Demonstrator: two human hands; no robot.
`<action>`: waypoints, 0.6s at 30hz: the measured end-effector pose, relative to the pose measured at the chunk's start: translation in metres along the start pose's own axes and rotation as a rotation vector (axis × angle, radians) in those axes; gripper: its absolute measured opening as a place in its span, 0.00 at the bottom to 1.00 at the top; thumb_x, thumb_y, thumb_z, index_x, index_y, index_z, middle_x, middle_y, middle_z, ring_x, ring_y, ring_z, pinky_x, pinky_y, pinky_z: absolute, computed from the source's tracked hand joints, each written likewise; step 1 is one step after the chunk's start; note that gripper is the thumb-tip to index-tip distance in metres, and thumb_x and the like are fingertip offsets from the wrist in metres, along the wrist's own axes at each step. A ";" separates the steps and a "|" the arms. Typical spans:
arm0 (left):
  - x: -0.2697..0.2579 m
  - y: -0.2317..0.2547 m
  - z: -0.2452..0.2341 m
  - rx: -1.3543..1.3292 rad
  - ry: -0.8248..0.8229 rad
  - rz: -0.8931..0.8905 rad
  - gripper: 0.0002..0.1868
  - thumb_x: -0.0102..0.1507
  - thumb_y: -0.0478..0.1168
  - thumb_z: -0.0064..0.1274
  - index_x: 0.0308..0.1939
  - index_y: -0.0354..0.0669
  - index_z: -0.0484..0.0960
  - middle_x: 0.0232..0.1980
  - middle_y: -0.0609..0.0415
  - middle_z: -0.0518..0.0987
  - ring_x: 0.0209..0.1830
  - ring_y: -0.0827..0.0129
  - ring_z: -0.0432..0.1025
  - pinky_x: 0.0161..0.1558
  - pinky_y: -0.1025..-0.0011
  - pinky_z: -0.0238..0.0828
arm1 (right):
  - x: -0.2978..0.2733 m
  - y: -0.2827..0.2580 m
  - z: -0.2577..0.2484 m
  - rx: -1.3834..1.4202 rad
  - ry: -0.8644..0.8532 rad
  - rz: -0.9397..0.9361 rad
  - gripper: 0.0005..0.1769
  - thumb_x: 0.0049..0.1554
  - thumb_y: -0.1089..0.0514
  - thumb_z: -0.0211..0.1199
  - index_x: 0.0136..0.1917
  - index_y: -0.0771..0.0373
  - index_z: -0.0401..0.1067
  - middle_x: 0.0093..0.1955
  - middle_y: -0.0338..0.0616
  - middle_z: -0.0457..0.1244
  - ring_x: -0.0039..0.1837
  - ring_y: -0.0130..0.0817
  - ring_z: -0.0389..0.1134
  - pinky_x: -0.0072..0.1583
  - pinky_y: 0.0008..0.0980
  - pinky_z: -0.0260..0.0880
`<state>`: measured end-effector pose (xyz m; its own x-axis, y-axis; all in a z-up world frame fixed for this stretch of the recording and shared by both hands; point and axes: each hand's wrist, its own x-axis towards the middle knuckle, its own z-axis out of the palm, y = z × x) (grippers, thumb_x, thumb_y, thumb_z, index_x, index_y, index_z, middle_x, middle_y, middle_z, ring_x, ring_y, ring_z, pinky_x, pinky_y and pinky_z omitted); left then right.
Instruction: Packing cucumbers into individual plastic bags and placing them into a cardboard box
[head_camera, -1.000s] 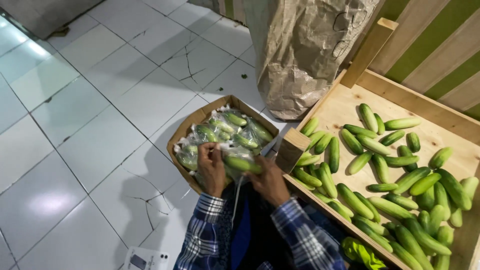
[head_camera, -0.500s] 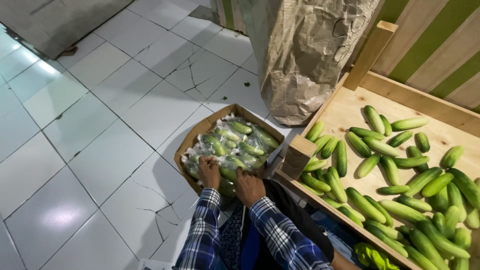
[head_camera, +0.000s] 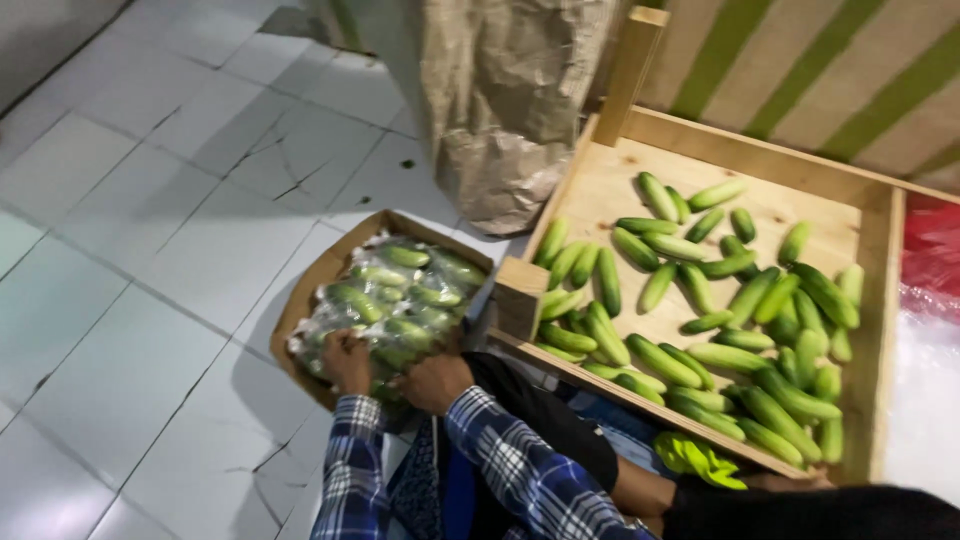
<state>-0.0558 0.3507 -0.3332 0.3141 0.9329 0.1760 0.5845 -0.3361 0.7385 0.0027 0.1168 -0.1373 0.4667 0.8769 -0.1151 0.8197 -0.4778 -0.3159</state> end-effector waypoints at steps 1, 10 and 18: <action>-0.002 0.006 -0.007 -0.003 -0.020 0.012 0.12 0.65 0.46 0.53 0.49 0.47 0.80 0.46 0.45 0.83 0.53 0.45 0.76 0.57 0.51 0.70 | 0.002 0.005 0.012 0.003 0.003 0.023 0.22 0.58 0.39 0.53 0.42 0.52 0.83 0.36 0.44 0.73 0.43 0.45 0.77 0.42 0.42 0.78; -0.073 0.163 -0.087 -0.253 0.102 0.181 0.06 0.68 0.37 0.60 0.49 0.45 0.85 0.44 0.46 0.85 0.46 0.54 0.80 0.44 0.65 0.76 | -0.026 0.036 0.008 0.539 0.454 -0.123 0.19 0.66 0.49 0.54 0.62 0.65 0.70 0.63 0.57 0.66 0.61 0.62 0.68 0.59 0.57 0.74; -0.195 0.329 -0.138 -0.475 -0.206 0.592 0.09 0.72 0.36 0.49 0.42 0.36 0.84 0.45 0.48 0.83 0.46 0.60 0.78 0.54 0.66 0.73 | -0.130 0.118 -0.027 0.447 0.662 -0.135 0.08 0.60 0.65 0.59 0.53 0.63 0.71 0.48 0.52 0.66 0.49 0.52 0.68 0.51 0.45 0.68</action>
<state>-0.0278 0.0756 -0.0346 0.6332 0.5571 0.5373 -0.0917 -0.6353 0.7668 0.0475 -0.0551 -0.1345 0.5874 0.6457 0.4879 0.7383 -0.1806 -0.6498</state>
